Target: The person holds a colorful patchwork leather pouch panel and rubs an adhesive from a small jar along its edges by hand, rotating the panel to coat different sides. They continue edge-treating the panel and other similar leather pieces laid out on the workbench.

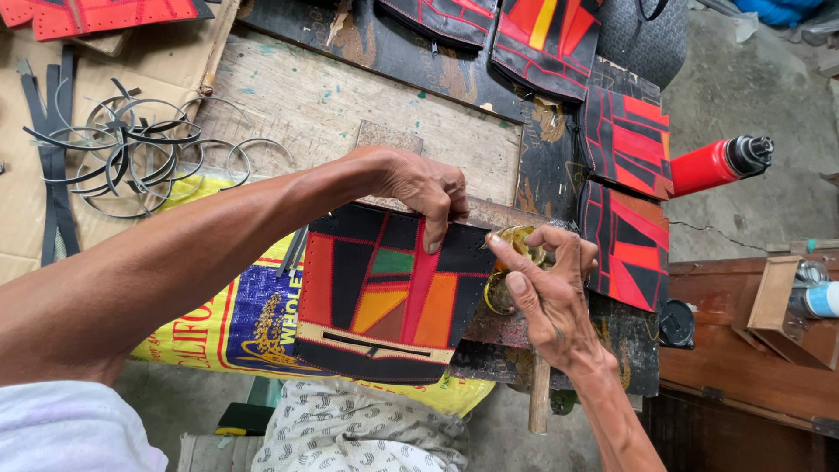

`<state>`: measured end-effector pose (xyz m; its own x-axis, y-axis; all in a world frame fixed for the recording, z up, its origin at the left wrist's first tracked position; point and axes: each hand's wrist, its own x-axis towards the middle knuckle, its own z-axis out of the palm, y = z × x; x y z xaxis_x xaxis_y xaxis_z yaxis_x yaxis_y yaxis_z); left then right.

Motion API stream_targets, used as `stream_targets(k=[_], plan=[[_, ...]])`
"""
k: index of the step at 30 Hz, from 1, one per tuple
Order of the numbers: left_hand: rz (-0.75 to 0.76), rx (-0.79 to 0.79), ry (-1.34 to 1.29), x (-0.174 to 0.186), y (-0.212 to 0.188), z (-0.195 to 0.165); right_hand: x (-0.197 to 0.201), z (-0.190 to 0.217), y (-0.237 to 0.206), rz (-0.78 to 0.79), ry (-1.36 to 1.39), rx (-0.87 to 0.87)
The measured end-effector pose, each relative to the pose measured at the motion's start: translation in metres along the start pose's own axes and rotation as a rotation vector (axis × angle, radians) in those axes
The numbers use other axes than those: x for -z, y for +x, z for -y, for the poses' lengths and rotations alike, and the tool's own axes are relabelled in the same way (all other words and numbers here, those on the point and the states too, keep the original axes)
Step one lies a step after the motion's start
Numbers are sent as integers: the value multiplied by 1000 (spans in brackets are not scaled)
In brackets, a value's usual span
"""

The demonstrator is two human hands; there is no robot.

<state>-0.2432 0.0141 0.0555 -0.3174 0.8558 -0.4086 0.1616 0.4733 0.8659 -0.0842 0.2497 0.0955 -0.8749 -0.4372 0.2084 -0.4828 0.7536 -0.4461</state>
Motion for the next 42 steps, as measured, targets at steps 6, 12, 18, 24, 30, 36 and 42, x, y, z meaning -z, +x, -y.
stream_targets(k=[6, 12, 18, 24, 30, 36, 42], plan=[[14, -28, -38, -3, 2, 1, 0, 1, 0, -31, -106, 26], [2, -17, -41, -4, 5, 3, 1, 0, 0, -40, -130, 49], [3, -20, 3, -4, 8, 5, 1, 1, -1, -34, -226, 110], [-14, -21, -13, -4, 8, 7, 0, 1, 0, -46, -267, 142], [-6, -35, 10, -4, 12, 9, -2, 1, -2, -43, -321, 201], [-10, -40, 20, -4, 12, 11, -4, -1, -1, -50, -372, 256], [-4, -32, -6, -4, 13, 12, -5, 1, 0, -56, -446, 316]])
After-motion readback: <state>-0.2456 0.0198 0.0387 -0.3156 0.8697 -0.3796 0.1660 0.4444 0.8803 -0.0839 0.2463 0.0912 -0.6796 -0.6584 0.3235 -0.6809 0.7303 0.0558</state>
